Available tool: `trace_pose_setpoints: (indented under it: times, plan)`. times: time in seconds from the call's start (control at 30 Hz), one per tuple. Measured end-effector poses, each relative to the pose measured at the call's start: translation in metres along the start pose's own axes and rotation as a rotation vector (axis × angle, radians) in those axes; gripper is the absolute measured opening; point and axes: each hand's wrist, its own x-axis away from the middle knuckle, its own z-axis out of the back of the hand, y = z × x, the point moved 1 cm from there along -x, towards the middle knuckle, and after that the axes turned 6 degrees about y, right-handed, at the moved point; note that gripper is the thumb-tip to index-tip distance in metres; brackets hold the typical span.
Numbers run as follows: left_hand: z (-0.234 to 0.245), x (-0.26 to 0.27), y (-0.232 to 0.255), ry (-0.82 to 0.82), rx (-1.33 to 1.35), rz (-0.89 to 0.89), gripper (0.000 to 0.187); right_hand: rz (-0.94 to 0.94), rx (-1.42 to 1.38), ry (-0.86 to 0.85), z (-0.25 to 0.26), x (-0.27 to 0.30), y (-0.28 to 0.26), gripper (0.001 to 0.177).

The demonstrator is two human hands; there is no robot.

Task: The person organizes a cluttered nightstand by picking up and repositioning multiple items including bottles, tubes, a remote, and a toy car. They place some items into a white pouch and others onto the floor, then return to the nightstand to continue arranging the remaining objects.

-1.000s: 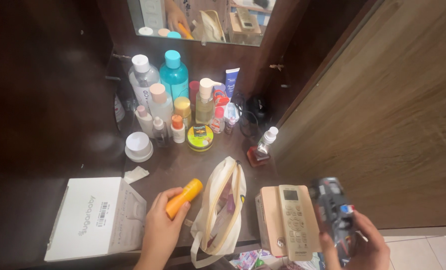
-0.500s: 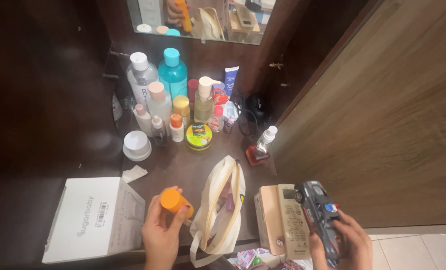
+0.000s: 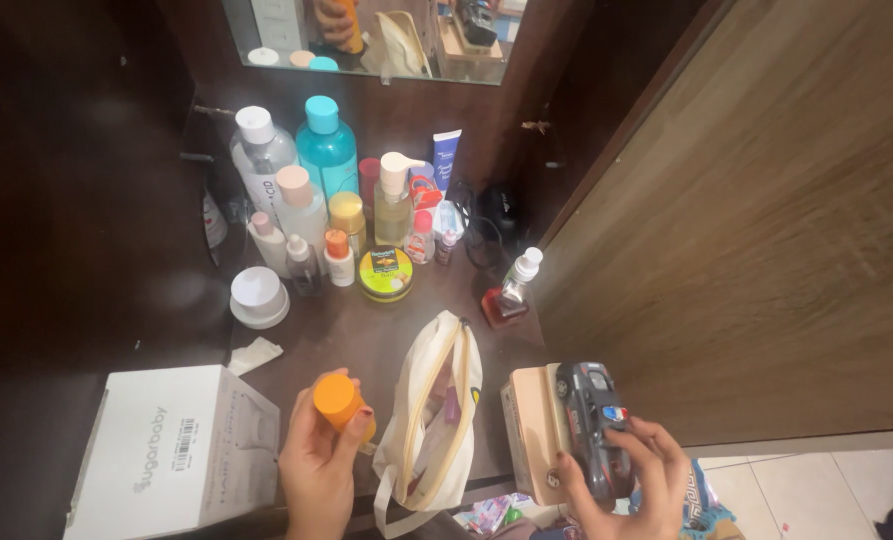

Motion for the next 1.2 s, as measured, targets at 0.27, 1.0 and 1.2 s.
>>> trace_pose_setpoints:
  times: [0.27, 1.0, 1.2]
  plan:
    - [0.001, -0.002, 0.004, 0.007, -0.023, -0.011, 0.045, -0.083, -0.168, 0.035, -0.005, -0.003, 0.001, 0.069]
    - [-0.109, -0.058, 0.103, -0.534, 0.897, 0.637, 0.042, 0.08, -0.128, 0.098, 0.019, -0.053, -0.06, 0.044]
    - [-0.121, -0.062, 0.102, -0.478, 0.926, 0.707, 0.043, 0.028, -0.506, -0.088, 0.006, -0.08, -0.118, 0.037]
